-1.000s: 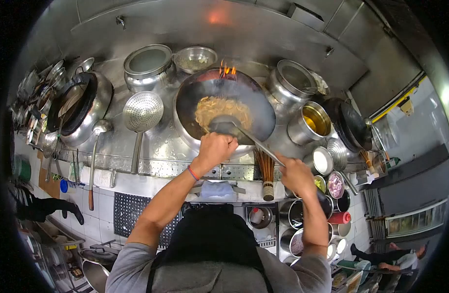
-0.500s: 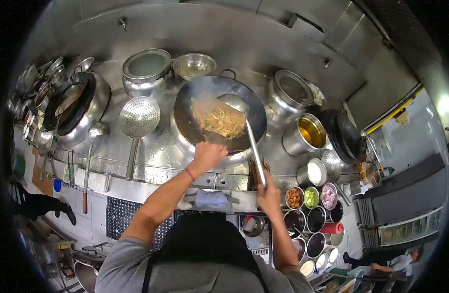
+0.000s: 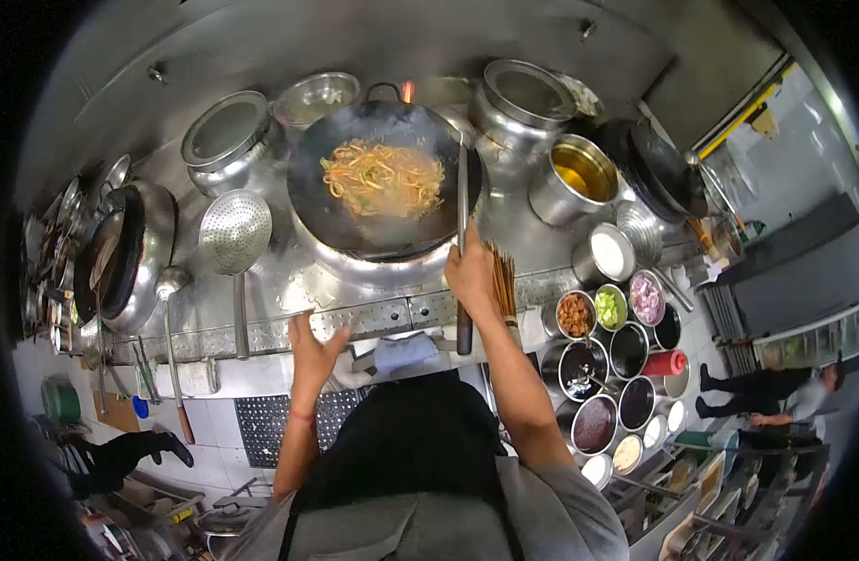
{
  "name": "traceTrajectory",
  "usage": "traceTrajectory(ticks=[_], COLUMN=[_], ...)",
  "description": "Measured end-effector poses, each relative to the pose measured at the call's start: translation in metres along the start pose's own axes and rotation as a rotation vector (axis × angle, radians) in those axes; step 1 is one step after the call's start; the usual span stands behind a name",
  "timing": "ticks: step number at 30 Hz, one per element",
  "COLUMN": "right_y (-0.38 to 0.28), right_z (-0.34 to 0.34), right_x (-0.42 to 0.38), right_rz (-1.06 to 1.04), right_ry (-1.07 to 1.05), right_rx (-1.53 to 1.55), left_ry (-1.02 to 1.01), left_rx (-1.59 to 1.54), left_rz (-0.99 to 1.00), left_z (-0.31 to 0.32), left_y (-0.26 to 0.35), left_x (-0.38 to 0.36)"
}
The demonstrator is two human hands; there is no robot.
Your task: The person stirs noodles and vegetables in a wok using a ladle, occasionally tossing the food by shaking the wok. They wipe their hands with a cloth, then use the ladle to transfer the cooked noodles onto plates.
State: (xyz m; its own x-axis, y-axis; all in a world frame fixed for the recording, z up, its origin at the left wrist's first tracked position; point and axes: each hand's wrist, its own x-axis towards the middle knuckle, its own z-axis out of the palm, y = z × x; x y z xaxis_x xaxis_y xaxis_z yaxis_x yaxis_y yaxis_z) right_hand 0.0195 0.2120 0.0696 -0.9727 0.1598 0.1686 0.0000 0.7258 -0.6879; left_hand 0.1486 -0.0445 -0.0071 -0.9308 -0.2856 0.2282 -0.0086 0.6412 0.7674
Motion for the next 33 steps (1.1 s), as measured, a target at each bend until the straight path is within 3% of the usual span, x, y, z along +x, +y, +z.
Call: traceTrajectory(ticks=[3, 5, 7, 8, 9, 12, 13, 15, 17, 19, 21, 23, 25, 30, 31, 33], right_y=[0.023, 0.021, 0.019, -0.021, -0.016, 0.017, 0.022, 0.034, 0.063, 0.075, 0.054, 0.049, 0.084, 0.114, 0.108, 0.075], right_z=[0.039, 0.042, 0.036, 0.0, -0.002, -0.001, -0.005, -0.02, -0.027, -0.032, -0.038, -0.038, -0.029, -0.015, -0.015, -0.019], right_x=[0.01, 0.002, -0.01, -0.016, -0.018, -0.013, -0.009, -0.001, 0.018, 0.028, 0.009, 0.005, 0.021, 0.033, 0.03, 0.018], right_rz=[-0.003, -0.009, -0.287, -0.044, -0.057, -0.56, -0.565, -0.352, -0.352, -0.464, -0.415, -0.399, -0.403, -0.523, -0.4, -0.278], right_ry=[0.025, -0.067, -0.204, -0.398, -0.416, -0.087, -0.091, -0.158, -0.204, -0.253, -0.289, -0.195, -0.214, -0.227, -0.226, -0.232], right_rx=[-0.09, -0.111, 0.111, 0.064, 0.054, -0.037, -0.037, -0.394, -0.445, -0.35, -0.37, -0.362, -0.322, -0.118, -0.005, 0.109], left_ry=[-0.112, -0.167, -0.172, -0.117, -0.066, 0.003, 0.014, 0.003, -0.006, 0.023, 0.016, -0.001, 0.036, -0.068, 0.034, -0.049], left_rx=[0.099, 0.109, 0.113, 0.151, 0.19, 0.15, 0.131, 0.082, 0.028, 0.062, 0.057, -0.04, -0.06, -0.009, -0.01, -0.104], left_rz=[-0.096, -0.169, -0.254, -0.275, -0.298, -0.393, -0.423, -0.476, -0.522, -0.489, -0.513, -0.583, -0.593, -0.448, -0.372, -0.513], left_z=[-0.002, 0.0, 0.009, 0.017, 0.022, 0.023, 0.023, 0.023, 0.028, 0.035, 0.034, 0.029, 0.027, 0.024, 0.029, 0.016], left_y=[-0.033, -0.031, -0.031, -0.034, -0.036, -0.035, -0.034, -0.032, -0.036, -0.051, -0.058, -0.053, -0.048, -0.064, -0.072, -0.054], left_x=[-0.054, -0.07, -0.073, -0.074, -0.076, -0.076, -0.076, -0.077, -0.079, -0.082, -0.087, -0.081, -0.081, -0.082, -0.09, -0.081])
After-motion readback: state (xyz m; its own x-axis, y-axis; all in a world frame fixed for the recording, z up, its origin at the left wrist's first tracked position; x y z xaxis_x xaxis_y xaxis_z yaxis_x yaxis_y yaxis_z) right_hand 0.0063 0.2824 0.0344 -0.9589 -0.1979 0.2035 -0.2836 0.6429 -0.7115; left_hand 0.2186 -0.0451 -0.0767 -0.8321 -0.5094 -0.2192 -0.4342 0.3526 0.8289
